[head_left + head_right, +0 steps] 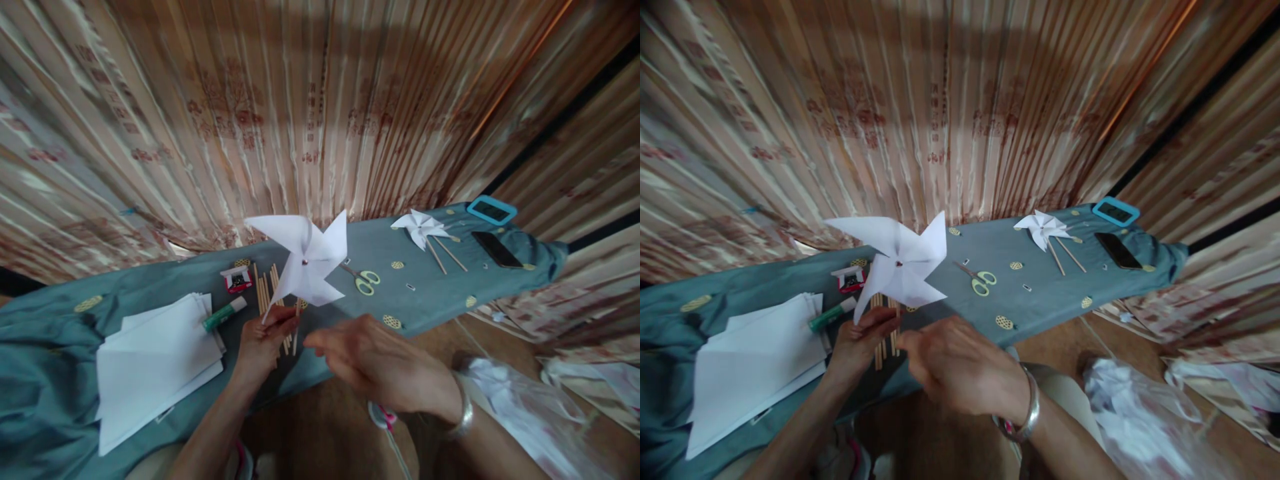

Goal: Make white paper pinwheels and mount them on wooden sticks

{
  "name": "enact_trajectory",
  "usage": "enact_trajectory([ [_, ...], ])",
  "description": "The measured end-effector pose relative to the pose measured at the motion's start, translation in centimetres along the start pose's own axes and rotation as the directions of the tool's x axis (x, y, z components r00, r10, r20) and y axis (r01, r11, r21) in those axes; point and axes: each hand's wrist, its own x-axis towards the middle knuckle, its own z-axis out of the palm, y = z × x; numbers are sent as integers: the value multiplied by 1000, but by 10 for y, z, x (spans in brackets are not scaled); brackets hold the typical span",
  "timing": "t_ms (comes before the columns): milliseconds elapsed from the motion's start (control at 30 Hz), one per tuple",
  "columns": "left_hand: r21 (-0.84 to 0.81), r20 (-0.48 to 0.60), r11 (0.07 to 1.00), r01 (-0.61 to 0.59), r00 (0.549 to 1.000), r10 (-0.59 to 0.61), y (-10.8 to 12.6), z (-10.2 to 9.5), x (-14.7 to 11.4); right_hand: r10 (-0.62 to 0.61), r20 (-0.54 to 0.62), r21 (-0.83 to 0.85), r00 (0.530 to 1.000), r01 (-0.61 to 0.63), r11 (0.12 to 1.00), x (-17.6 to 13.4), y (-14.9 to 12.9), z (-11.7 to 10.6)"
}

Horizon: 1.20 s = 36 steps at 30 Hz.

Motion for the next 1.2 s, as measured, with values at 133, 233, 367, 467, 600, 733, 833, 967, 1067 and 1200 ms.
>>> enact_trajectory([
  [133,1,20,1000,5,1000,-5,2,1,-1,-14,-318,81,948,42,996,-7,0,-17],
  [233,9,29,1000,-2,1000,1,2,2,-1,5,-670,-72,742,-72,995,-2,20,-20],
  [367,-1,51,1000,-5,999,5,3,4,-1,-1,-658,-284,753,-247,927,9,56,-10],
  [467,-1,84,1000,-8,996,8,3,4,-1,68,-558,-335,827,-299,894,16,71,1],
  [600,-8,82,1000,-16,997,17,0,3,-1,161,-269,-265,950,-234,935,17,54,9],
  [733,3,51,1000,-20,999,20,0,2,-1,-46,98,56,994,41,998,4,16,4],
  [833,-17,18,1000,12,1000,-11,3,2,-1,-193,38,249,980,178,952,-8,-1,-8],
  [967,7,43,1000,-25,999,25,4,2,-2,-28,-298,275,954,114,955,-12,3,-21],
  [1067,21,54,998,-52,997,51,3,3,-2,57,-654,48,754,-35,998,-7,18,-23],
  [1200,7,63,999,-35,997,35,2,4,-3,-66,-716,-239,695,-155,959,1,43,-20],
])
